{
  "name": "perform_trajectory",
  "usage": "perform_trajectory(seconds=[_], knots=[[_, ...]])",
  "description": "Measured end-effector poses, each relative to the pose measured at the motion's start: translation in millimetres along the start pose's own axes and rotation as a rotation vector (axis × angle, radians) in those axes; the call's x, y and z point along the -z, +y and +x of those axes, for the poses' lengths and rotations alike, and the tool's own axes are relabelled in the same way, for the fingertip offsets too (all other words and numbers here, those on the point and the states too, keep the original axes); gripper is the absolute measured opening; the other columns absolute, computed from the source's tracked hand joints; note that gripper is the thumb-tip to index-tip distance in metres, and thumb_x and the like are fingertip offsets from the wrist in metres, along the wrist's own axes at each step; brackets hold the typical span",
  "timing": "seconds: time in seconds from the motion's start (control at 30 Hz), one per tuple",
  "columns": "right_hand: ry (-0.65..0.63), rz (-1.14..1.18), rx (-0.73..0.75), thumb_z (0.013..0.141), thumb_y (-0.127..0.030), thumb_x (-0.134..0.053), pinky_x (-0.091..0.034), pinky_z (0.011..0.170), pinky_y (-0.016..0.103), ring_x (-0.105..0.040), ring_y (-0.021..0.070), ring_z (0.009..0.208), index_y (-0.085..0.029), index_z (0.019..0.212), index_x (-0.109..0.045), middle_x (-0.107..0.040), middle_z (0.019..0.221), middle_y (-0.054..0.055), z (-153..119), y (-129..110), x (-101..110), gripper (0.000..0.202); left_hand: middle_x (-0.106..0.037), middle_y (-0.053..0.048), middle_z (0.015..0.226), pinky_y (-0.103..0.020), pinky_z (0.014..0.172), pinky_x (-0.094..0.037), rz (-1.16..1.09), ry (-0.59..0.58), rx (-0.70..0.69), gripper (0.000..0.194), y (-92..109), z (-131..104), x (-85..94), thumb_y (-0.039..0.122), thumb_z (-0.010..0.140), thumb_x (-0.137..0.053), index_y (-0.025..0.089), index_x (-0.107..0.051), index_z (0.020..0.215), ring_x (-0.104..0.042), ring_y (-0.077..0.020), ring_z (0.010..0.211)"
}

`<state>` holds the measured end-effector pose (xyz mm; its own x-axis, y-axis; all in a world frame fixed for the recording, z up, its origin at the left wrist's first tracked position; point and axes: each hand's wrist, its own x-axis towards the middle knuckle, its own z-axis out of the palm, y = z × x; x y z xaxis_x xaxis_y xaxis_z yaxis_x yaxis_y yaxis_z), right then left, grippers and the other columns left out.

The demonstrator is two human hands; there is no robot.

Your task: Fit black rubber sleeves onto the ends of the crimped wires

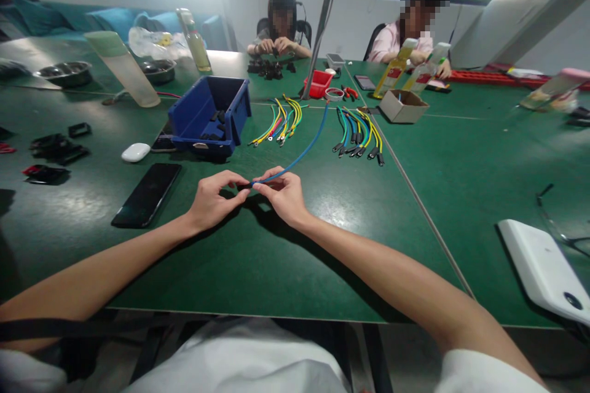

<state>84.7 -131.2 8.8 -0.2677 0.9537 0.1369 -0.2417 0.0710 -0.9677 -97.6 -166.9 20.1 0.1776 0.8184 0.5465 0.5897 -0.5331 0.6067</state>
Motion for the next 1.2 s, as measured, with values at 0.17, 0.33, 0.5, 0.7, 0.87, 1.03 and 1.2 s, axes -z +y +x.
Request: perform_trajectory(seconds=[0.17,0.33,0.5,0.7,0.87,1.03,1.2], knots=[[-0.005,-0.017,-0.007,0.063,-0.033,-0.085,-0.059,0.077,0.034,-0.073,0.0190,0.078,-0.021,0.078,-0.061,-0.076,0.081,0.002,0.5,-0.4,-0.3,0.031,-0.071,-0.004,0.087,-0.029,0.076,-0.053,0.002,-0.004,-0.010,0.010,-0.1,0.5,0.2,0.021,0.084,-0.066,0.017,-0.069,0.092,-0.065,-0.0155,0.078],[0.000,-0.037,0.013,0.063,-0.031,-0.085,-0.058,0.075,0.033,-0.072,0.0180,0.075,-0.021,0.076,-0.063,-0.075,0.079,0.002,-0.2,-2.1,-0.1,0.027,-0.071,-0.005,0.087,-0.029,0.076,-0.053,-0.003,-0.002,-0.026,0.010,1.1,1.3,0.3,0.019,0.084,-0.066,0.017,-0.069,0.093,-0.065,-0.0151,0.079],[0.003,-0.070,0.014,0.063,-0.033,-0.085,-0.058,0.072,0.033,-0.071,0.0180,0.072,-0.021,0.074,-0.066,-0.074,0.077,0.002,-0.3,-2.1,0.4,0.025,-0.071,-0.005,0.087,-0.030,0.078,-0.054,0.006,0.002,-0.032,0.008,2.1,1.7,0.6,0.020,0.084,-0.065,0.017,-0.069,0.090,-0.066,-0.0158,0.079],[0.013,-0.078,-0.007,0.060,-0.034,-0.087,-0.058,0.069,0.032,-0.070,0.0180,0.068,-0.021,0.072,-0.068,-0.074,0.075,0.003,-0.4,-2.6,0.8,0.026,-0.072,-0.005,0.089,-0.030,0.079,-0.055,0.009,-0.008,-0.051,0.009,-1.5,1.2,0.8,0.020,0.085,-0.064,0.018,-0.070,0.092,-0.067,-0.0163,0.082],[-0.014,-0.072,0.002,0.064,-0.036,-0.084,-0.057,0.067,0.031,-0.069,0.0172,0.068,-0.021,0.074,-0.067,-0.074,0.075,0.002,0.0,-3.7,2.7,0.025,-0.071,-0.005,0.090,-0.029,0.079,-0.053,-0.011,0.008,-0.073,0.009,-1.9,2.2,1.3,0.018,0.084,-0.065,0.016,-0.070,0.092,-0.067,-0.0155,0.082],[-0.024,-0.095,0.020,0.067,-0.040,-0.082,-0.054,0.062,0.028,-0.067,0.0156,0.064,-0.021,0.074,-0.067,-0.074,0.074,0.002,0.3,-4.9,3.6,0.025,-0.072,-0.006,0.089,-0.029,0.079,-0.053,-0.012,0.007,-0.072,0.009,-0.4,2.9,2.2,0.018,0.084,-0.065,0.017,-0.070,0.092,-0.067,-0.0159,0.082],[-0.029,-0.101,0.017,0.068,-0.040,-0.082,-0.053,0.063,0.030,-0.067,0.0163,0.066,-0.021,0.075,-0.069,-0.074,0.075,0.003,-0.5,-4.8,3.6,0.024,-0.072,-0.006,0.090,-0.030,0.079,-0.054,-0.003,0.009,-0.066,0.009,-1.6,2.1,2.1,0.019,0.084,-0.065,0.017,-0.070,0.092,-0.067,-0.0161,0.082]])
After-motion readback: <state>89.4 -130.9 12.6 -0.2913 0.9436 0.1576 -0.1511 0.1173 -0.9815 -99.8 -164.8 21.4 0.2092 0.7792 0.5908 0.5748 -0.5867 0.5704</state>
